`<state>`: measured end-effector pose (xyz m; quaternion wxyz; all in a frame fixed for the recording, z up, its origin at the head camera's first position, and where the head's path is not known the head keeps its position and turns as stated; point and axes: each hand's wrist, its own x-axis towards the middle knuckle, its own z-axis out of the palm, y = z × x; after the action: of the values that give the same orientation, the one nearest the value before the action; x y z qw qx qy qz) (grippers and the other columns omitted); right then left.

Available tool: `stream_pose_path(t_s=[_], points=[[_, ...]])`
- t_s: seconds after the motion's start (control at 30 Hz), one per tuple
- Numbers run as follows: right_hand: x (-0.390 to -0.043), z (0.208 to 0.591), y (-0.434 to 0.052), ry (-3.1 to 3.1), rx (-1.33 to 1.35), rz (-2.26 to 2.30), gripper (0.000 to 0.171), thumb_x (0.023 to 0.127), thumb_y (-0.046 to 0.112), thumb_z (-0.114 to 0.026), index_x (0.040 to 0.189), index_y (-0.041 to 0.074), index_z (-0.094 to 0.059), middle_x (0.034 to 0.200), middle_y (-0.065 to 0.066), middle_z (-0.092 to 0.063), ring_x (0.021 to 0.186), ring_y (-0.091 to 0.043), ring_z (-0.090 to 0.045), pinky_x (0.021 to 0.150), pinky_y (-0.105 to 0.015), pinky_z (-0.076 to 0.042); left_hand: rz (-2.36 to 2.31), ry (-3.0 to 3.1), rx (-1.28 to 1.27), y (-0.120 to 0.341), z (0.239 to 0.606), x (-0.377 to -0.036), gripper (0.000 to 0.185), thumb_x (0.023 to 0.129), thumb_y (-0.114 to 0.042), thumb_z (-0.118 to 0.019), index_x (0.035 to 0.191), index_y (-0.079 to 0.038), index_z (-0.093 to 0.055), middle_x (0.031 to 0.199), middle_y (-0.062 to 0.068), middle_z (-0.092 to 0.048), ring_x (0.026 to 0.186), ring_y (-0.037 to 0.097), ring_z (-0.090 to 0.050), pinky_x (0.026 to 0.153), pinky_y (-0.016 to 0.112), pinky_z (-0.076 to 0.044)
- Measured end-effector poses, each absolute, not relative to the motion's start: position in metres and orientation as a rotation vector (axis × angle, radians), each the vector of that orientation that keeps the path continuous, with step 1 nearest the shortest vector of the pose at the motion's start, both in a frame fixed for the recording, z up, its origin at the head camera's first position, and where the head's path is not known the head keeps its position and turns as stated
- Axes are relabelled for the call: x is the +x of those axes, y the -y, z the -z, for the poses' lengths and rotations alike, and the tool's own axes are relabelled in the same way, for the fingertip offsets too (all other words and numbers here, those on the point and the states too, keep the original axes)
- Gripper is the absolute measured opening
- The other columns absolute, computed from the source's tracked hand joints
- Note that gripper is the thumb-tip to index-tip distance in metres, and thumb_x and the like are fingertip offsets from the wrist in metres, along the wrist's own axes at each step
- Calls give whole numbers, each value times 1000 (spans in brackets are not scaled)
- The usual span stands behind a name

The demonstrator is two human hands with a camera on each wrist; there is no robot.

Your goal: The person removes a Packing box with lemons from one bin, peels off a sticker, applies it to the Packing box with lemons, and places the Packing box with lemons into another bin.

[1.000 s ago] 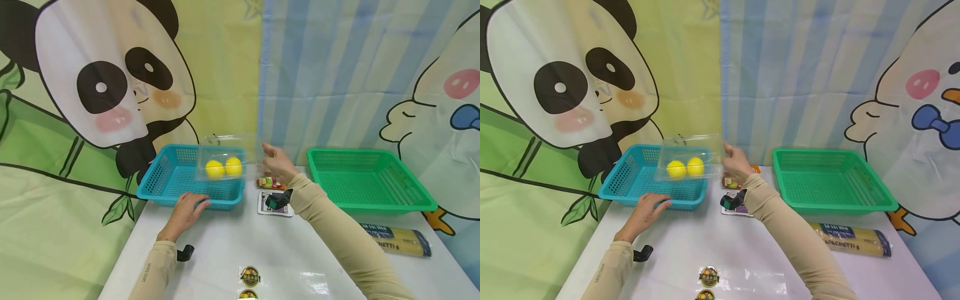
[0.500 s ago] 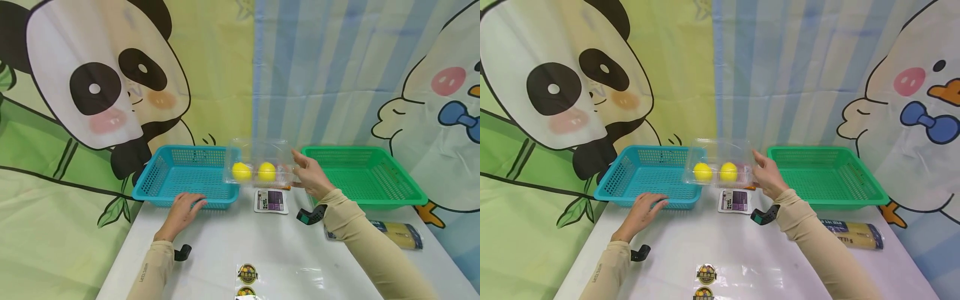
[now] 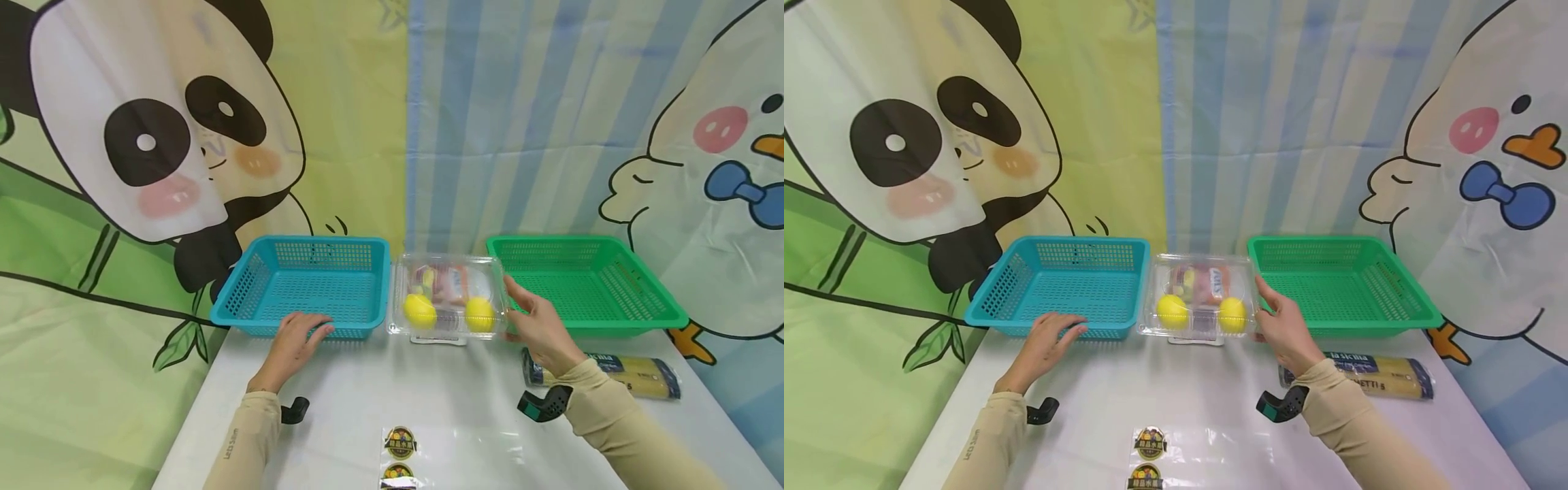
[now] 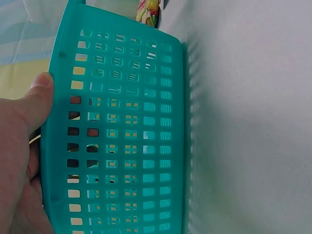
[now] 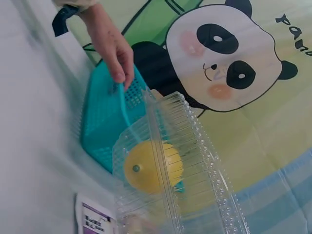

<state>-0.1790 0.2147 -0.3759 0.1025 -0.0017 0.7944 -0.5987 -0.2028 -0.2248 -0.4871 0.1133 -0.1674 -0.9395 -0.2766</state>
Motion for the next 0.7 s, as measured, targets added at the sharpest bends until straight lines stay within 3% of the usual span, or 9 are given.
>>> stream_pose_path(t_s=[0.27,0.57,0.7], points=[[-146,397,-216,-2264,41,1800,67,107,1,-37,164,22,-8,171,-11,1,152,-47,-16,94,-49,-56,806,2771,-491,223,486,-203,35,101,-31,-62,125,-7,-70,124,11,-72,118,33,-64,117,53,-28],[-127,423,-214,-2217,110,1835,68,106,-2,-35,164,21,-9,171,-8,4,152,-48,-15,78,-34,-58,814,2767,-480,223,485,-203,35,101,-32,-62,126,-8,-70,124,11,-72,120,33,-64,116,54,-29],[-122,432,-213,-2212,152,1830,69,105,-2,-35,164,23,-11,171,-8,2,152,-46,-17,79,-36,-58,831,2768,-479,224,485,-202,35,101,-31,-62,126,-8,-70,124,11,-72,119,33,-64,117,54,-28]])
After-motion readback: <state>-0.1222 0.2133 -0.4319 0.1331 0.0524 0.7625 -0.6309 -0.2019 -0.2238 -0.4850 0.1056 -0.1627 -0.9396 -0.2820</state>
